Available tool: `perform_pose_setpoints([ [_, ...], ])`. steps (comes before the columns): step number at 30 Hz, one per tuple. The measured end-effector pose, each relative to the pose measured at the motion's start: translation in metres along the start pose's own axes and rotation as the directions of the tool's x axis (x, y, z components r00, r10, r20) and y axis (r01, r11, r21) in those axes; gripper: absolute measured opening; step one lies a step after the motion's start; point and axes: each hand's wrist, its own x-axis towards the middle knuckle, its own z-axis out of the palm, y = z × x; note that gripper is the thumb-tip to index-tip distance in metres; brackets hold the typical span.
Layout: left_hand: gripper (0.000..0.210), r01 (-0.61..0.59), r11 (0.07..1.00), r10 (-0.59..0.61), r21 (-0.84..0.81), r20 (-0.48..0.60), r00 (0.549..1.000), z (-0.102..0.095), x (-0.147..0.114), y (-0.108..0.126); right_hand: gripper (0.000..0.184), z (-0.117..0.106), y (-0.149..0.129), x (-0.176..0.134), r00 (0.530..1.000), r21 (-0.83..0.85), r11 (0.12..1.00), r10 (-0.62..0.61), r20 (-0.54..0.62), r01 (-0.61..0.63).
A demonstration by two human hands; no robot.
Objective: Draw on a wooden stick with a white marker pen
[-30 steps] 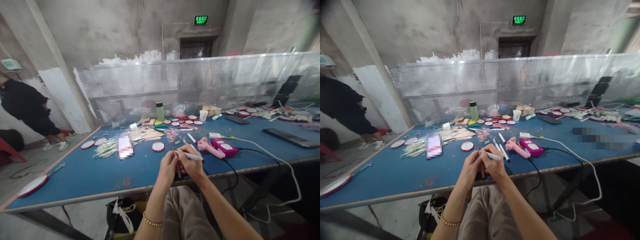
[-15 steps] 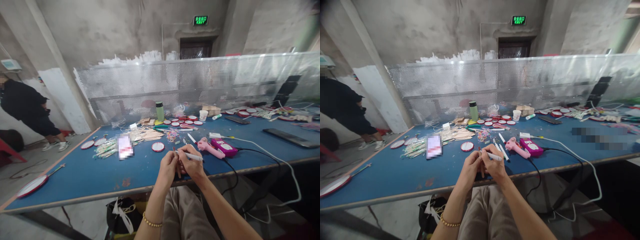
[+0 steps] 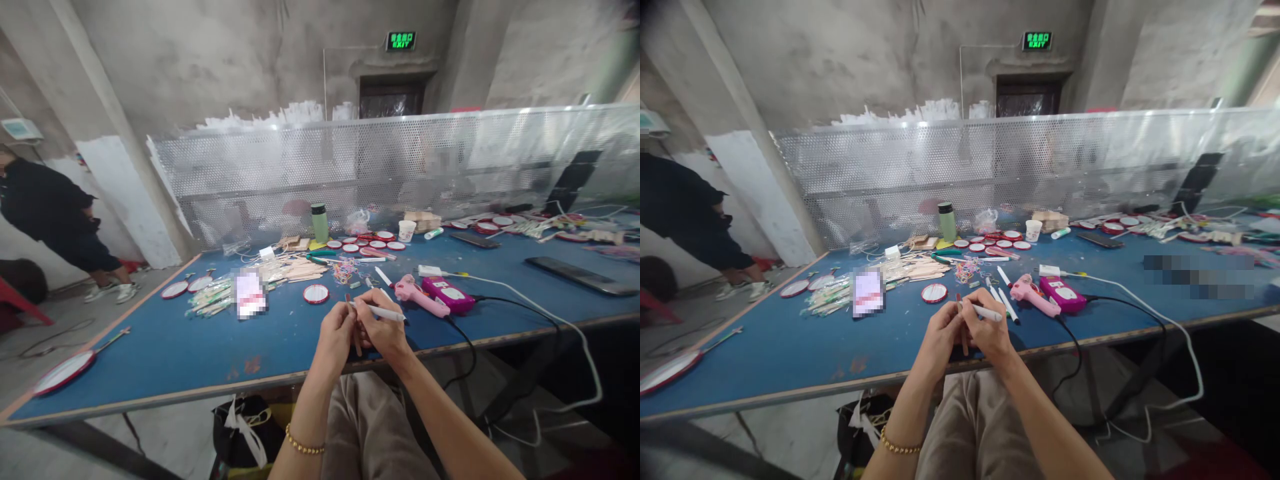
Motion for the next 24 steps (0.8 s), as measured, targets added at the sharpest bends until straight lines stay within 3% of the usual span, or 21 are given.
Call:
perform_pose_setpoints([
  [24, 0.039, 0.004, 1.0, -0.004, -0.031, 0.004, 1.0, -0.0001, 0.0004, -0.0006, 0.018, -0.0005, -0.0003, 0.0007, 1.0, -0.009, 1.0, 0.016, -0.018, -0.016],
])
